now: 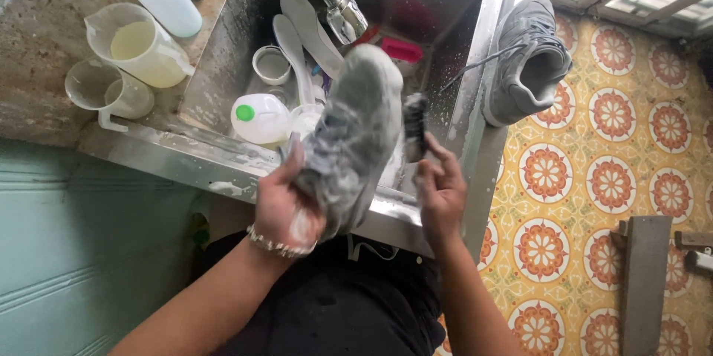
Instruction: The person scrubs a gray sneaker with a brush and soap in a sink, then rinses it under running water. They continue scrubbing different parts of the shoe, including the sole and laces, using both a large brush and a smaller brush.
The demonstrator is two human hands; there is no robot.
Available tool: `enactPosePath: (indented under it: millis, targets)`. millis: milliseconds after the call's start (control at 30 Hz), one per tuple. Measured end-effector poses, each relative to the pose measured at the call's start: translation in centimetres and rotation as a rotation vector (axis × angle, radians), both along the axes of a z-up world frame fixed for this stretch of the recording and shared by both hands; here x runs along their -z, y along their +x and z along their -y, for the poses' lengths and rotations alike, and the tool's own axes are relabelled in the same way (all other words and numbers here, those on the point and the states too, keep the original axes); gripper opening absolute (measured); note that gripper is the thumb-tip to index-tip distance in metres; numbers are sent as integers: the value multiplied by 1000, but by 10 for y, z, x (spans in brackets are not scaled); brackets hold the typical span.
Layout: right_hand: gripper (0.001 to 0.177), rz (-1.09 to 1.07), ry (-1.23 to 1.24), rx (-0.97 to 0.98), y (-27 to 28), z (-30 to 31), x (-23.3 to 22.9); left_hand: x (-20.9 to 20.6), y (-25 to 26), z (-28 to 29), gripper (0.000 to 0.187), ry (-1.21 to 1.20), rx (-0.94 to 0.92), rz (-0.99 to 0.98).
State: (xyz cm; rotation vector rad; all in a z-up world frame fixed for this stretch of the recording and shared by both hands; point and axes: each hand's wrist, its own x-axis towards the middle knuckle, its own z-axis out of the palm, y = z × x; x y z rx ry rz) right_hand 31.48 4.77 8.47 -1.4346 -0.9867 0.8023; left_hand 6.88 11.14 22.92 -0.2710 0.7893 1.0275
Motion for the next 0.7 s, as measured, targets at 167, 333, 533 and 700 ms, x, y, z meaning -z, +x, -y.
enactPosePath:
  millis: [167, 333, 533, 700]
  targets:
    - [76, -217, -87, -146, -45, 0, -2, 25, 26, -31, 72, 169, -81, -17]
    - [98, -43, -134, -218, -52, 12, 35, 66, -18, -49, 82, 293, 571, -706]
    - [68, -51, -130, -203, -35, 12, 23, 107, -63, -33, 76, 874, 1107, -1588]
    - [31, 143, -117, -66, -1, 27, 8, 133, -56, 5, 51, 1057, 887, -1493]
